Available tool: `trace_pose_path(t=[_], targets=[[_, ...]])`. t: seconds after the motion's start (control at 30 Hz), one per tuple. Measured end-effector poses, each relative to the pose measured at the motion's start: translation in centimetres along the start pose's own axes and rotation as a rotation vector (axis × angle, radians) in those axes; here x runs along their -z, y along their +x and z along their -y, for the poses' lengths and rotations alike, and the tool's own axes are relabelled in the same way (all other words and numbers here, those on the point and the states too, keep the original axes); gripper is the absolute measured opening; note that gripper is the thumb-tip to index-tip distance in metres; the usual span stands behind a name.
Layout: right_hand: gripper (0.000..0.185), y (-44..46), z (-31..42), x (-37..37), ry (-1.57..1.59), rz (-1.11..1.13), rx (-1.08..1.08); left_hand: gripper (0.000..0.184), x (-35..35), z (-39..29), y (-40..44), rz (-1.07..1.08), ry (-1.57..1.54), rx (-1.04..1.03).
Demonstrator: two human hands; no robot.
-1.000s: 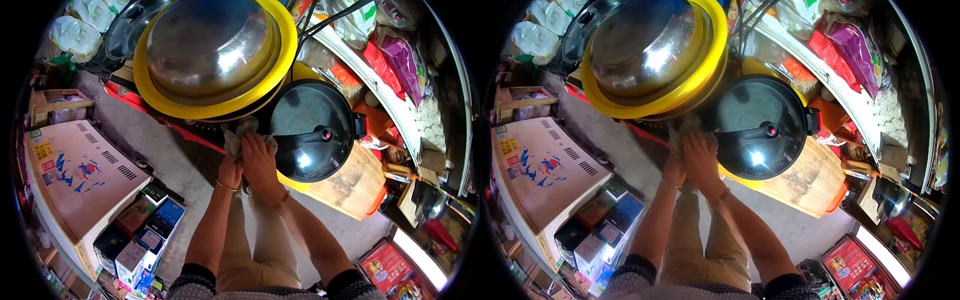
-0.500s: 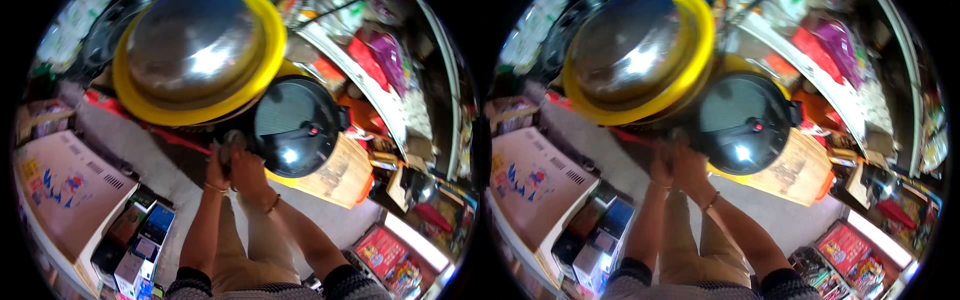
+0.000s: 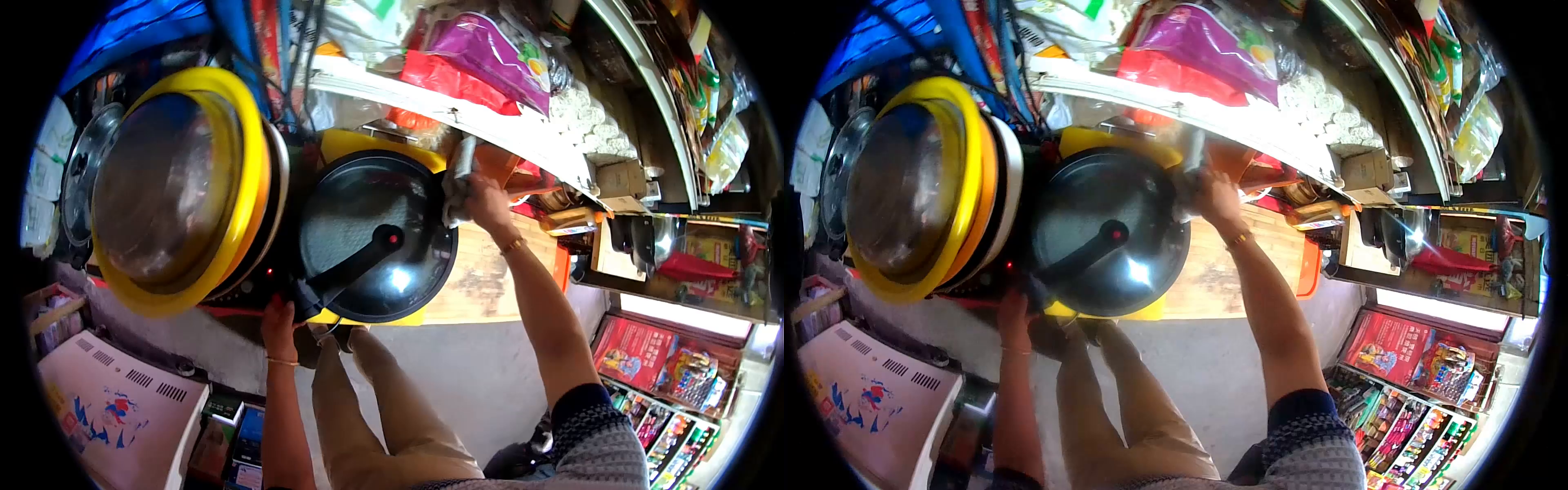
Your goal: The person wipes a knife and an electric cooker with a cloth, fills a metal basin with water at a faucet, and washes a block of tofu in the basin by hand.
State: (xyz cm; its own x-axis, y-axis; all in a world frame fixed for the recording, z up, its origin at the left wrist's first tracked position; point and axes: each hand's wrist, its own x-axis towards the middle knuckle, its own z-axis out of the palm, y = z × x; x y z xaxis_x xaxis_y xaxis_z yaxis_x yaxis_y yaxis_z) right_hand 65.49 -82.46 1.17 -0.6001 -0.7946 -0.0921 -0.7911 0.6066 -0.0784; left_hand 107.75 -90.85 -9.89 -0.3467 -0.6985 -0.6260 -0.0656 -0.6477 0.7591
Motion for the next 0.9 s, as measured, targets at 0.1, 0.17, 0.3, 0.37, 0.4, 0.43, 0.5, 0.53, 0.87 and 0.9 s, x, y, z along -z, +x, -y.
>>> trace_pose_path(t=[0.1, 0.17, 0.3, 0.37, 0.4, 0.43, 0.5, 0.53, 0.87, 0.9], targets=[[0.046, 0.8, -1.9, -2.2, 0.051, 0.019, 0.012, 0.042, -1.4, -1.4, -0.9, -0.02, -0.098, -0.034], [0.046, -1.0, -2.1, -2.2, -0.043, -0.1, 0.229, 0.041, -1.5, -1.3, -1.1, -0.032, -0.159, -0.028], [0.045, -0.2, -1.5, -1.4, 0.163, 0.084, -0.044, 0.041, -1.4, -1.4, -1.2, -0.08, -0.07, 0.017], [0.038, 1.1, -1.3, -1.2, 0.155, 0.066, -0.037, 0.043, -1.6, -1.8, -1.3, -0.078, -0.114, -0.001], [0.035, 1.9, -0.7, 0.2, 0.102, 0.153, -0.067, 0.043, -1.8, -1.9, -1.4, -0.075, -0.102, -0.002], [0.032, 2.4, -0.4, 1.2, 0.046, 0.241, -0.093, 0.043, -2.1, -1.7, -1.7, -0.111, -0.13, -0.016], [0.03, 2.9, -1.2, 1.2, -0.018, 0.299, -0.068, 0.043, -2.7, -1.7, -1.5, -0.135, -0.16, -0.046], [0.028, 2.8, -1.6, 1.3, -0.089, 0.37, -0.041, 0.043, -2.8, -1.6, -1.5, -0.168, -0.191, -0.044], [0.038, -1.4, -2.9, -3.0, 0.322, -0.126, 0.259, 0.046, -2.7, -1.2, -1.9, -0.225, -0.134, -0.038], [0.04, -2.5, -0.7, -3.4, 0.116, -0.191, 0.234, 0.046, -3.0, -1.3, -2.0, -0.235, -0.118, -0.044]])
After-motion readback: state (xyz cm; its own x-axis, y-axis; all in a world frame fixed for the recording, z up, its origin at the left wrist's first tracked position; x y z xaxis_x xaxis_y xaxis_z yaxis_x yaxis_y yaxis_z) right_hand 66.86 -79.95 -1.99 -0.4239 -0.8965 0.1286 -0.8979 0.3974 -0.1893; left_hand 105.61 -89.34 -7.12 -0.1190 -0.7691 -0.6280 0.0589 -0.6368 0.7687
